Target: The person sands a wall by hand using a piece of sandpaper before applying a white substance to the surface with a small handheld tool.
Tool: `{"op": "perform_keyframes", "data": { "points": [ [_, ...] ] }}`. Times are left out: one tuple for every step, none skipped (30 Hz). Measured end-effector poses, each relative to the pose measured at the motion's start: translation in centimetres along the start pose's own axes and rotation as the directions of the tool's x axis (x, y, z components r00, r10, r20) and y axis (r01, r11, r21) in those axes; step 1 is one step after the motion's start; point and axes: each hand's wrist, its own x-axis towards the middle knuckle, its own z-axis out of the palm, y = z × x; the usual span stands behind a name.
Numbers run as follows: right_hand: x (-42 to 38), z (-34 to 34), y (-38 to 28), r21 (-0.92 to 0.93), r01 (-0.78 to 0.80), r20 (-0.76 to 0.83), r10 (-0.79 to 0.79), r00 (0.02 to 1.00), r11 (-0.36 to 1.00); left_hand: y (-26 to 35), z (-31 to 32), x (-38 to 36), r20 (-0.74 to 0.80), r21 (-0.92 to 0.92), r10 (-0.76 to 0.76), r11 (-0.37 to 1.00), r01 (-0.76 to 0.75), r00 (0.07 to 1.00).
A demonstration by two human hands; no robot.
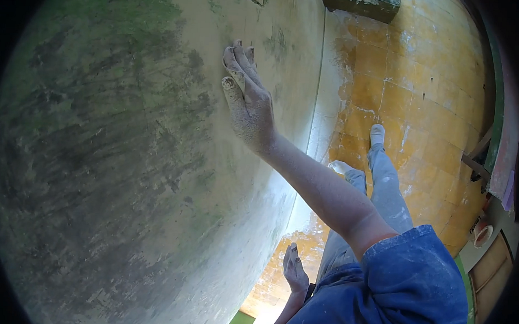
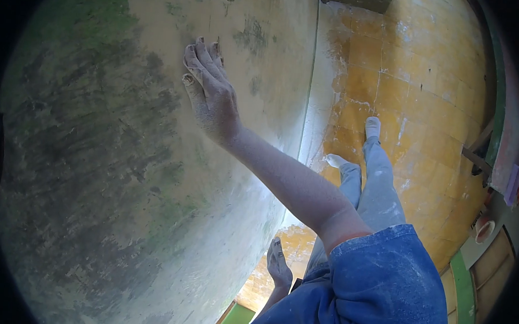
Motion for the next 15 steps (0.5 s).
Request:
{"op": "perform_keyframes", "data": {
  "points": [
    [-0.7,0.0,0.1,-0.001,0.0,0.001,0.0,1.0,1.0,0.0,0.1,0.0,-0.003,0.032,0.032,0.999,-0.032,0.999],
    [-2.5,0.1,0.1,-0.029,0.03,0.041,-0.028,0.999,0.999,0.2,0.2,0.0,-0.003,0.029,0.034,0.999,-0.034,0.999],
    [-4.6,0.1,0.1,-0.056,0.061,0.081,-0.056,0.995,0.997,0.5,0.3,0.1,0.004,0.011,-0.003,1.0,0.003,1.0],
    [-7.3,-0.2,0.2,-0.057,0.032,0.125,-0.025,0.992,0.998,1.0,0.4,0.4,0.011,-0.007,-0.04,0.999,0.04,0.999],
    [-10.2,-0.7,0.2,-0.058,0.005,0.169,0.005,0.986,0.998,1.2,0.5,0.7,0.01,-0.009,-0.035,0.999,0.035,0.999],
    [-12.4,-1.8,0.1,-0.042,-0.046,0.237,0.055,0.97,0.998,1.8,0.6,1.1,0.005,0.051,-0.008,0.999,0.007,1.0],
    [-12.6,-2.7,-0.4,-0.028,-0.102,0.306,0.106,0.946,0.994,2.5,0.7,1.5,-0.001,0.115,0.016,0.993,-0.016,1.0],
    [-12.2,-3.0,0.0,-0.018,-0.11,0.31,0.11,0.944,0.994,3.2,0.8,1.8,-0.009,0.122,0.01,0.992,-0.008,1.0],
    [-11.8,-3.2,0.5,-0.058,-0.076,0.324,0.091,0.942,0.995,3.9,1.0,2.0,-0.034,0.084,-0.054,0.995,0.057,0.998],
    [-10.5,-3.4,0.6,-0.099,-0.043,0.34,0.075,0.938,0.994,4.5,1.3,2.3,-0.054,0.045,-0.12,0.991,0.122,0.991],
    [-8.2,-3.0,0.7,-0.085,0.002,0.297,0.024,0.955,0.996,4.8,1.6,2.4,-0.058,0.05,-0.13,0.99,0.133,0.99],
    [-5.3,-2.2,0.6,-0.077,0.048,0.251,-0.027,0.968,0.996,5.0,1.9,2.4,-0.056,0.032,-0.13,0.991,0.132,0.99],
    [-2.2,-1.5,0.1,-0.073,0.075,0.213,-0.058,0.975,0.995,5.3,2.3,2.4,-0.052,0.015,-0.13,0.991,0.131,0.99],
    [0.5,-1.0,-0.6,-0.07,0.104,0.174,-0.09,0.981,0.992,5.6,2.8,2.4,-0.052,0.019,-0.138,0.99,0.139,0.989],
    [2.4,-0.7,-1.3,-0.07,0.095,0.176,-0.082,0.981,0.993,5.9,3.3,2.4,-0.042,0.004,-0.168,0.986,0.168,0.985]
  ]
}}
